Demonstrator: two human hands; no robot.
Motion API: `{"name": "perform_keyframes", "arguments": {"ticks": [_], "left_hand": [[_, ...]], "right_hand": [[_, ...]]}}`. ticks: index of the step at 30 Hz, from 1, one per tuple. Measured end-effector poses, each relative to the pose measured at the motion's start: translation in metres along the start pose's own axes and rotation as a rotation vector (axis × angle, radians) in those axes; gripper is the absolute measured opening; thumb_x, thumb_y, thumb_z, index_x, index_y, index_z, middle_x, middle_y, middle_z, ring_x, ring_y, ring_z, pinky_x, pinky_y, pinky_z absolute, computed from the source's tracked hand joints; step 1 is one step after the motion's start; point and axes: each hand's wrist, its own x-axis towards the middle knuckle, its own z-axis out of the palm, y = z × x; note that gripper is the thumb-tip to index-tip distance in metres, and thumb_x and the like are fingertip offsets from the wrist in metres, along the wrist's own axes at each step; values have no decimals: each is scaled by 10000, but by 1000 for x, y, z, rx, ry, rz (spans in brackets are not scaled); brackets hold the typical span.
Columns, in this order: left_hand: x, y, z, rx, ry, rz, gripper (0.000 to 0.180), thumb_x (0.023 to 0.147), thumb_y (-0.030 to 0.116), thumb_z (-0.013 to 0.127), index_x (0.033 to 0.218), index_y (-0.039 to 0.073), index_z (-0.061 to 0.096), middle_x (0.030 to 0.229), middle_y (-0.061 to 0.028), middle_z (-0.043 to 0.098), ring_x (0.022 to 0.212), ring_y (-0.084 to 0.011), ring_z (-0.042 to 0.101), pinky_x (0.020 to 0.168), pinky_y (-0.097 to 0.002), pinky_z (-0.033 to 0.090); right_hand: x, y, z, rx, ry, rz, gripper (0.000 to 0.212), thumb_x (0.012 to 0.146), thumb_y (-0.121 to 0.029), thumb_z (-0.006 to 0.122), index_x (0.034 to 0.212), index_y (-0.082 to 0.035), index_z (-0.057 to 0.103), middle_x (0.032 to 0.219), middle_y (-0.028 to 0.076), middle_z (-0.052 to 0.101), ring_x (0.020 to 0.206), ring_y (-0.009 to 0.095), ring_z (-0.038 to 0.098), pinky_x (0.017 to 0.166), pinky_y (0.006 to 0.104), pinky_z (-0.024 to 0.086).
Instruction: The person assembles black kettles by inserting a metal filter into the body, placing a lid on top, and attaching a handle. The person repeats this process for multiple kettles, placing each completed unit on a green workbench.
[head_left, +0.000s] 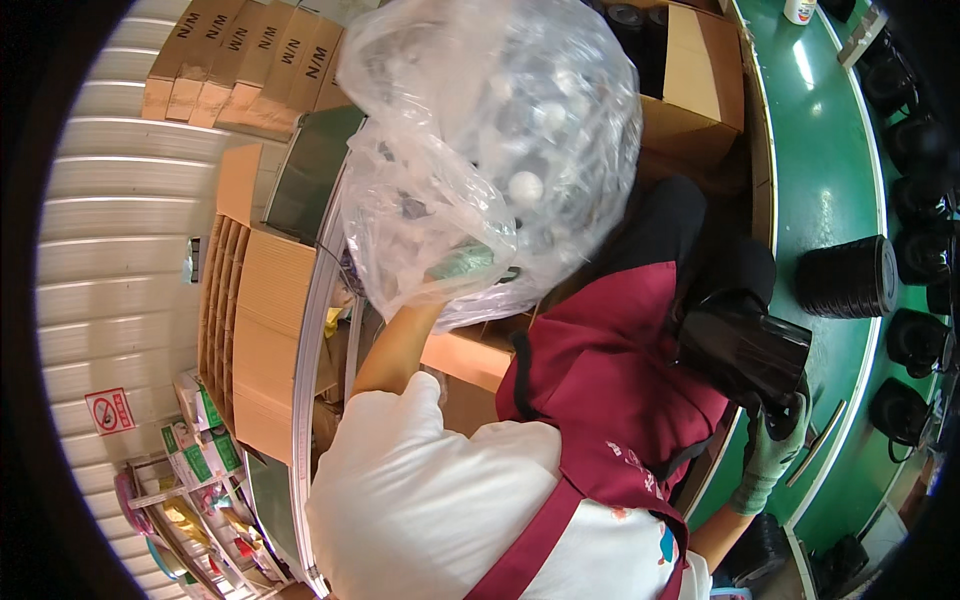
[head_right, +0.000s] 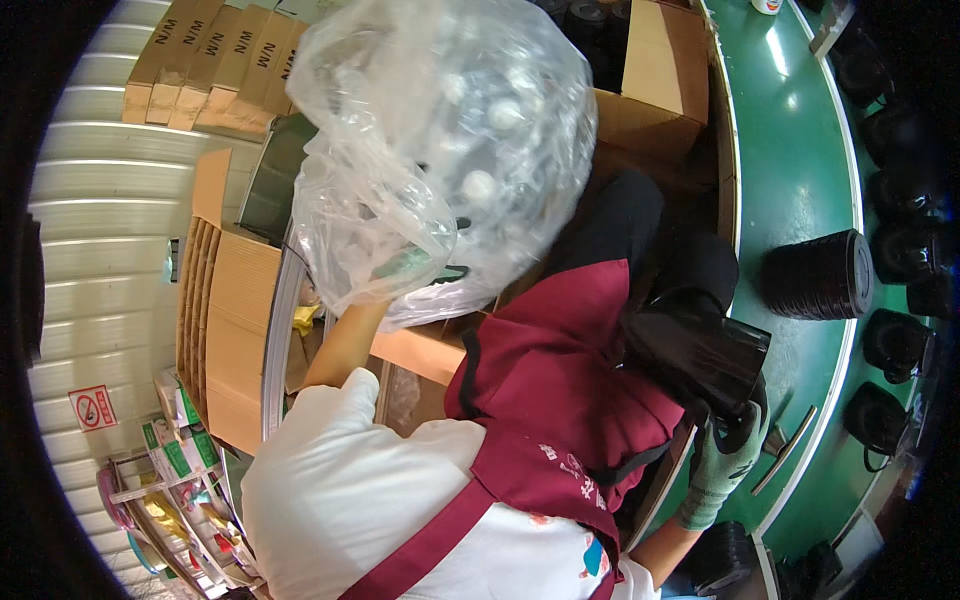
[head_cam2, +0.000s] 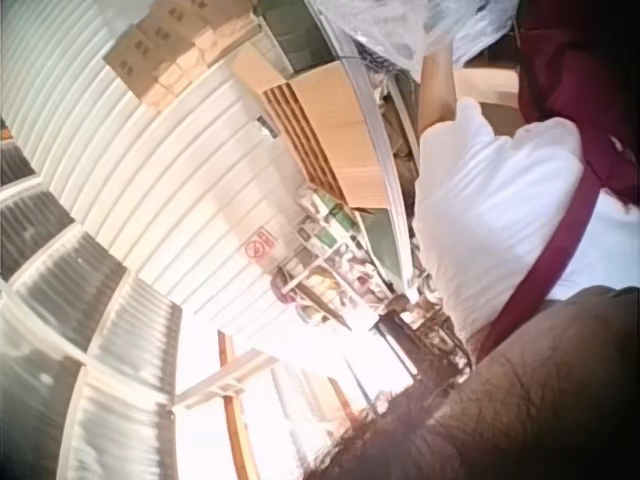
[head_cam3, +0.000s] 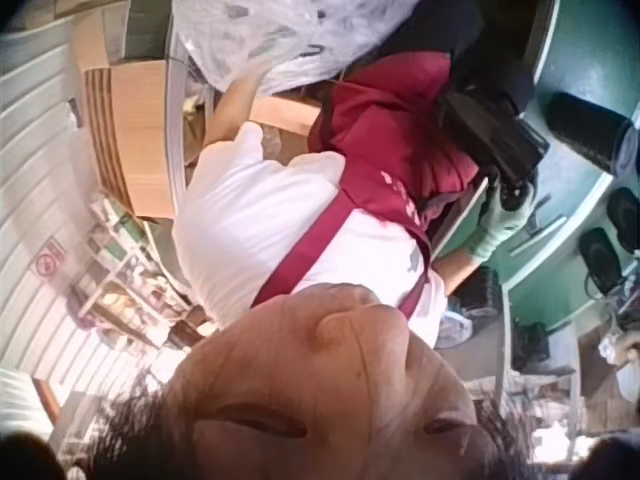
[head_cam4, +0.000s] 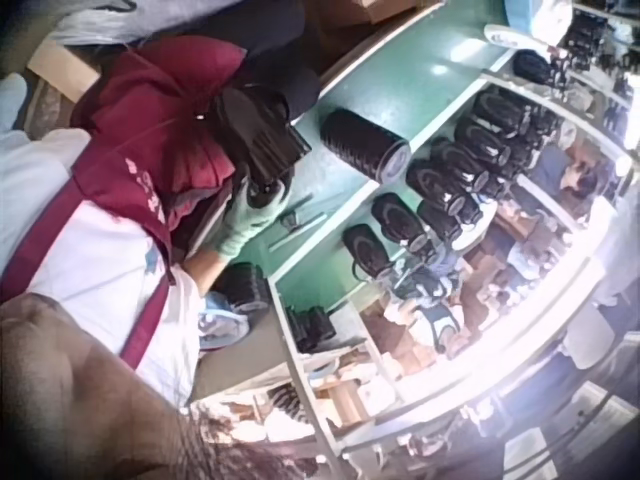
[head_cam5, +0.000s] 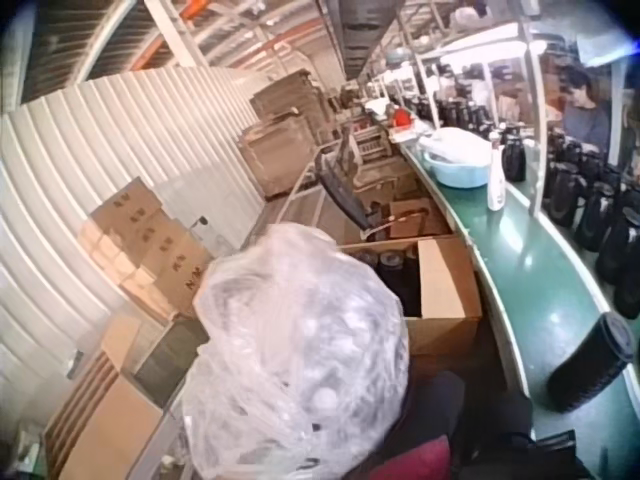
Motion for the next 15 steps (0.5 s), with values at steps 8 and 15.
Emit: {"name": "perform_keyframes", "arguments": {"ticks": [8,15], "left_hand": [[9,58,-78,-623,659,299,585,900,531,729,1197,50,581,1112,-124,650,989,-236,653,886,-429,611],[2,-33,105,459,-113,517,849,845,107,764,1593,76,364,1577,-125,460,1399,-296,498,1166,-461,414]], "right_hand": [[23,-49,11,-258,-166,-170,451,683,-32,811,1095,3,632,1349,212,604,1212,421,570,1036,468,458],[31,-74,19,-48,-208,-108,558,819,-61,845,1303,48,588,1244,127,639,1053,211,645,897,336,546]]}}
